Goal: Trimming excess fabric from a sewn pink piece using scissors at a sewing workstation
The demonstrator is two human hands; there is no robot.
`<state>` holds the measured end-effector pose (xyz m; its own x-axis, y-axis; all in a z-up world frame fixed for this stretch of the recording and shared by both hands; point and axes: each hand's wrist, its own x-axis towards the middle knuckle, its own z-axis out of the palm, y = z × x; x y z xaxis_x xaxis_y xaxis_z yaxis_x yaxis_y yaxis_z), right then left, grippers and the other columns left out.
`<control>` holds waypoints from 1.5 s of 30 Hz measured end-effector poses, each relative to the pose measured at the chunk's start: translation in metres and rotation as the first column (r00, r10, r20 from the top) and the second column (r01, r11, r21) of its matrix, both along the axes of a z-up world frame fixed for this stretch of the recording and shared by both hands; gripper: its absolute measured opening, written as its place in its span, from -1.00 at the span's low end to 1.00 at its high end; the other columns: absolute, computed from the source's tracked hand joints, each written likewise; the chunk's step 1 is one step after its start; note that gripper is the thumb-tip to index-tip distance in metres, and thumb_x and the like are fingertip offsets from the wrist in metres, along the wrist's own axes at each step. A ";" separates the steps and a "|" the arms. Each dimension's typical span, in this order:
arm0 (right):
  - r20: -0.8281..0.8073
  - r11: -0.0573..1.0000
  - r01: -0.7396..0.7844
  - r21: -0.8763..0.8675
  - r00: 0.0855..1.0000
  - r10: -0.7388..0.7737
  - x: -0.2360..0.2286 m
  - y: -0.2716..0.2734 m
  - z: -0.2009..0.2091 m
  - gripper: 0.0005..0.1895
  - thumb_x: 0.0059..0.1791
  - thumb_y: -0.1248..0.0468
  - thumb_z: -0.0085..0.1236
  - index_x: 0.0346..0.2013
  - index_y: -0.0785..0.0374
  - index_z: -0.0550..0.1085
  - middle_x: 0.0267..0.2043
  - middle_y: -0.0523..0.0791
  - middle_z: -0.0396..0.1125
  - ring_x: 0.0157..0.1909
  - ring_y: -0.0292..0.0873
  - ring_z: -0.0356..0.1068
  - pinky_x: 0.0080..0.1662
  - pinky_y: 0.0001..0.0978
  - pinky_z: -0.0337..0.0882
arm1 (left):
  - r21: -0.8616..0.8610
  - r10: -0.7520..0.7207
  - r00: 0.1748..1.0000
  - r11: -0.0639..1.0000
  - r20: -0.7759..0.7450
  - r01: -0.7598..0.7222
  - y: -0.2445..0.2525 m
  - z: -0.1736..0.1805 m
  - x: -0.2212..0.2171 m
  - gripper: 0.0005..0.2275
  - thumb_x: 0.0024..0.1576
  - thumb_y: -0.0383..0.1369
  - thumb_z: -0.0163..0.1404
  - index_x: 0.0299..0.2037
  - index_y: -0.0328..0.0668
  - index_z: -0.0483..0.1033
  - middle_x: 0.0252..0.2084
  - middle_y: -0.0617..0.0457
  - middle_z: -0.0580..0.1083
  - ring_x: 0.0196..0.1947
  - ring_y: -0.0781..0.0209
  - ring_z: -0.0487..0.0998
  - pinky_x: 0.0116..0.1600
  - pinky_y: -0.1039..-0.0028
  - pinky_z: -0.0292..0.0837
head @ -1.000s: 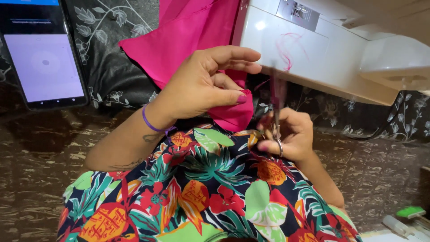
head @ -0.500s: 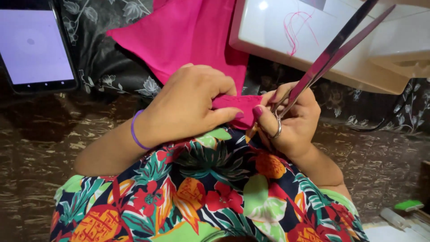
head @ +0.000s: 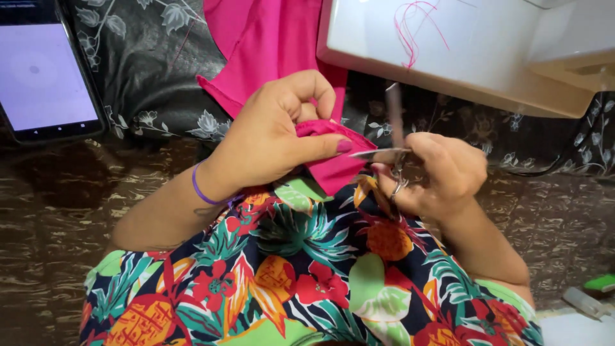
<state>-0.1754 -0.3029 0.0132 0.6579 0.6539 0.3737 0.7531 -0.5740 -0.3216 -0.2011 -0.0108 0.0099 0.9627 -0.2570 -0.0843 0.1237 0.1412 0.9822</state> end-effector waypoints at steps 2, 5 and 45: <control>0.194 0.994 -0.056 -0.092 0.978 0.073 0.005 -0.008 0.001 -0.61 0.09 0.03 0.38 -0.17 0.32 0.51 -0.36 -0.03 0.46 -0.45 0.01 0.39 -0.35 -0.15 0.35 | 0.008 0.014 1.000 1.000 -0.017 -0.014 -0.001 0.002 0.000 -0.68 0.21 -0.47 0.29 -0.25 0.01 0.29 -0.60 0.39 0.26 -0.57 0.65 0.16 -0.45 0.72 0.02; 0.264 0.974 -0.129 -0.185 0.948 0.176 0.008 -0.014 0.003 -0.50 0.15 -0.07 0.14 -0.12 0.39 0.57 -0.28 0.05 0.52 -0.46 0.03 0.42 -0.42 -0.16 0.27 | 0.014 0.027 0.998 1.000 -0.058 -0.026 -0.003 0.005 0.001 -0.60 0.16 -0.45 0.36 -0.28 0.00 0.23 -0.62 0.34 0.31 -0.61 0.64 0.22 -0.51 0.71 0.03; 0.430 0.921 -0.211 -0.326 0.835 0.343 0.040 -0.018 0.050 -0.65 0.24 0.24 -0.04 -0.26 0.35 0.62 -0.40 -0.10 0.42 -0.53 -0.22 0.29 -0.43 -0.41 -0.02 | 0.329 -0.539 0.799 0.830 0.268 0.449 0.028 0.022 0.030 -0.12 0.10 -0.54 -0.17 0.66 -0.21 -0.40 -0.47 0.11 0.42 -0.54 0.20 0.40 -0.31 0.41 0.32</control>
